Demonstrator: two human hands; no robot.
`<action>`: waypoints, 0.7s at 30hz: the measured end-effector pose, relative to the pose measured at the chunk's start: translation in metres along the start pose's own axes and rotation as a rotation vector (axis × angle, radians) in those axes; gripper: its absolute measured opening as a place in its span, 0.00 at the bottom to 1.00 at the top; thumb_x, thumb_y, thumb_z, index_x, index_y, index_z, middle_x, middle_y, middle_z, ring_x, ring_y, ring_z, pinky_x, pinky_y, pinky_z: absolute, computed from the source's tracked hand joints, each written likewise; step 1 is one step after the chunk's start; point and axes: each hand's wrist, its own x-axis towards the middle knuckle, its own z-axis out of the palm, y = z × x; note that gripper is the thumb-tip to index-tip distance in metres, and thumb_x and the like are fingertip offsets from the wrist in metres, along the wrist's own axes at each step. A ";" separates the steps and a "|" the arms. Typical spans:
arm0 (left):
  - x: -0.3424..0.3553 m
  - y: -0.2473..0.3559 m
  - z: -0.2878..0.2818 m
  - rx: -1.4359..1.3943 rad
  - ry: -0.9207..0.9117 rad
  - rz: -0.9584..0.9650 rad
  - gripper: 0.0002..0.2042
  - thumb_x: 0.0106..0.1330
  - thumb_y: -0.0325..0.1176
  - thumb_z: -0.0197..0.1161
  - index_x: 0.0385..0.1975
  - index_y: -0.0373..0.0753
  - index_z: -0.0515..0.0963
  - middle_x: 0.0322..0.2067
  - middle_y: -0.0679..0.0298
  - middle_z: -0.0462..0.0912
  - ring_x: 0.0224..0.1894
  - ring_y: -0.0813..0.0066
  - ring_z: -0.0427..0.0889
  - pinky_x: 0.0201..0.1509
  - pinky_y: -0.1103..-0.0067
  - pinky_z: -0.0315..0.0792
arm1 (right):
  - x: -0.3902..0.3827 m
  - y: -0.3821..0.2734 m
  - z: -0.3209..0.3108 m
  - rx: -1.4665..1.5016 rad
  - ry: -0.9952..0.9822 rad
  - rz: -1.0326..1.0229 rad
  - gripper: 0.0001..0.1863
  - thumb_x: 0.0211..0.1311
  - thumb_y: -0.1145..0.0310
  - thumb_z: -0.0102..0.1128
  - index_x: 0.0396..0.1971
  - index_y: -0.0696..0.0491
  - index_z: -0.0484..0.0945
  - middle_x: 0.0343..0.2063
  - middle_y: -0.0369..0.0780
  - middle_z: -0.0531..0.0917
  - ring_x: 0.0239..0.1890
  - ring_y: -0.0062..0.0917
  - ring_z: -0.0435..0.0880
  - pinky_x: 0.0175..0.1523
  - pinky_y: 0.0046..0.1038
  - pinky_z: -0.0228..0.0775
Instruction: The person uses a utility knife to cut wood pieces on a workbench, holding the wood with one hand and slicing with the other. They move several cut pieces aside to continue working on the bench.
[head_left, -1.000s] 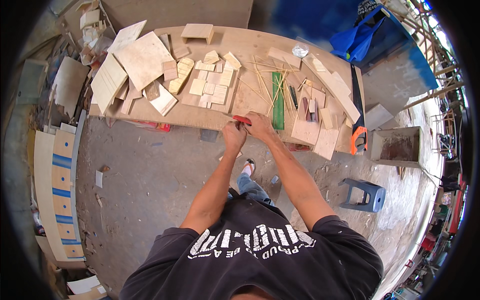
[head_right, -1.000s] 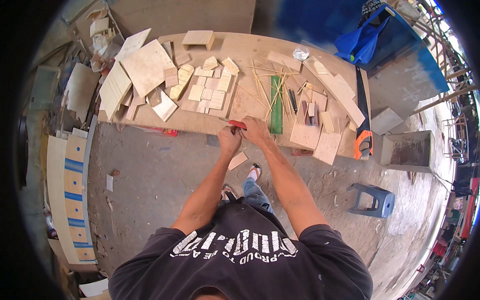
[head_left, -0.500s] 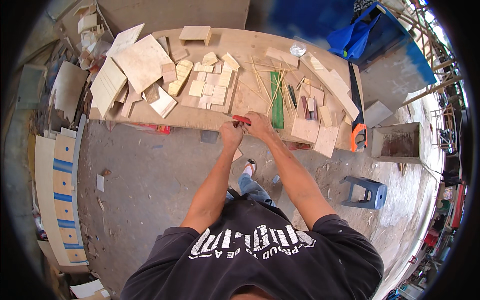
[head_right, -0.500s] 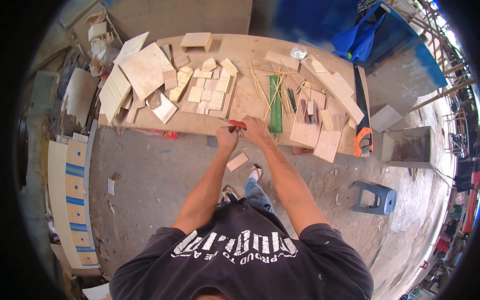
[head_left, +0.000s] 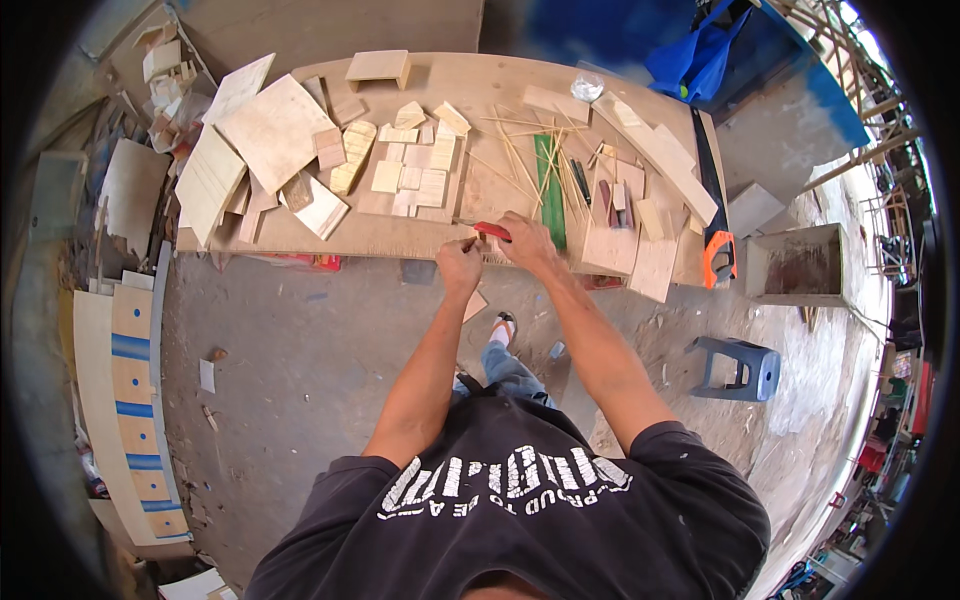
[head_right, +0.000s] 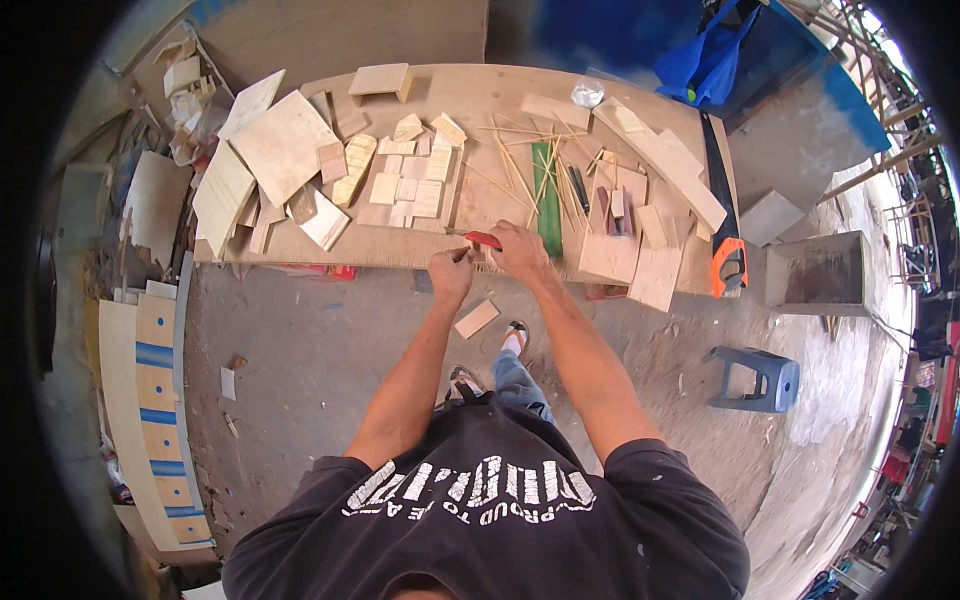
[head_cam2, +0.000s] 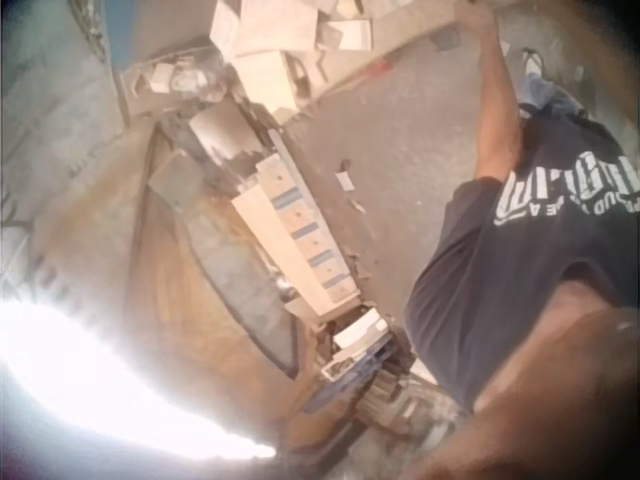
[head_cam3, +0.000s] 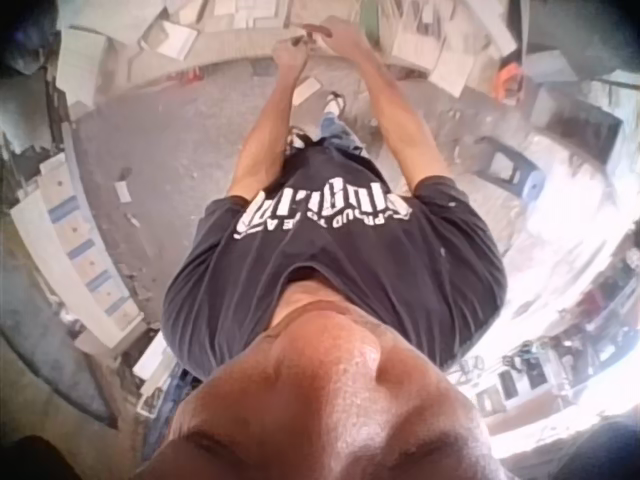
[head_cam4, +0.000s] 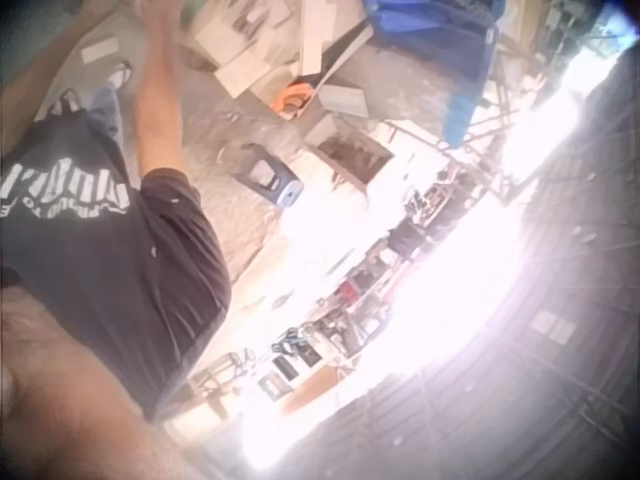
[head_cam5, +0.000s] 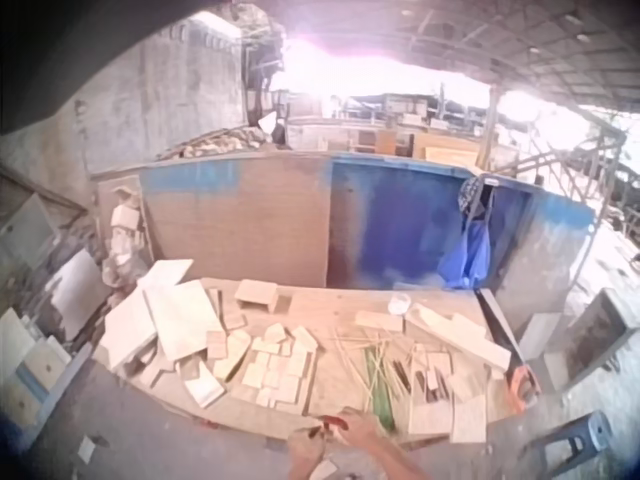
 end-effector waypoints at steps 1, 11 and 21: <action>0.001 0.000 0.000 0.003 -0.004 0.002 0.10 0.59 0.32 0.66 0.35 0.34 0.87 0.27 0.42 0.83 0.31 0.48 0.87 0.37 0.65 0.78 | 0.000 0.002 -0.001 0.002 0.003 0.004 0.10 0.53 0.69 0.65 0.37 0.51 0.83 0.36 0.42 0.82 0.41 0.44 0.84 0.46 0.44 0.76; 0.001 0.004 -0.001 0.022 -0.034 -0.052 0.11 0.61 0.34 0.69 0.37 0.34 0.87 0.29 0.44 0.85 0.32 0.54 0.88 0.39 0.68 0.78 | -0.002 0.003 0.002 -0.005 -0.040 -0.060 0.09 0.53 0.67 0.65 0.36 0.51 0.83 0.35 0.41 0.83 0.40 0.44 0.84 0.45 0.42 0.76; 0.001 0.008 -0.004 0.020 -0.027 -0.086 0.09 0.58 0.31 0.66 0.32 0.33 0.87 0.27 0.42 0.84 0.31 0.49 0.87 0.38 0.65 0.78 | -0.008 -0.012 0.009 0.022 0.034 0.006 0.12 0.52 0.64 0.71 0.38 0.47 0.85 0.35 0.39 0.83 0.41 0.42 0.85 0.46 0.41 0.77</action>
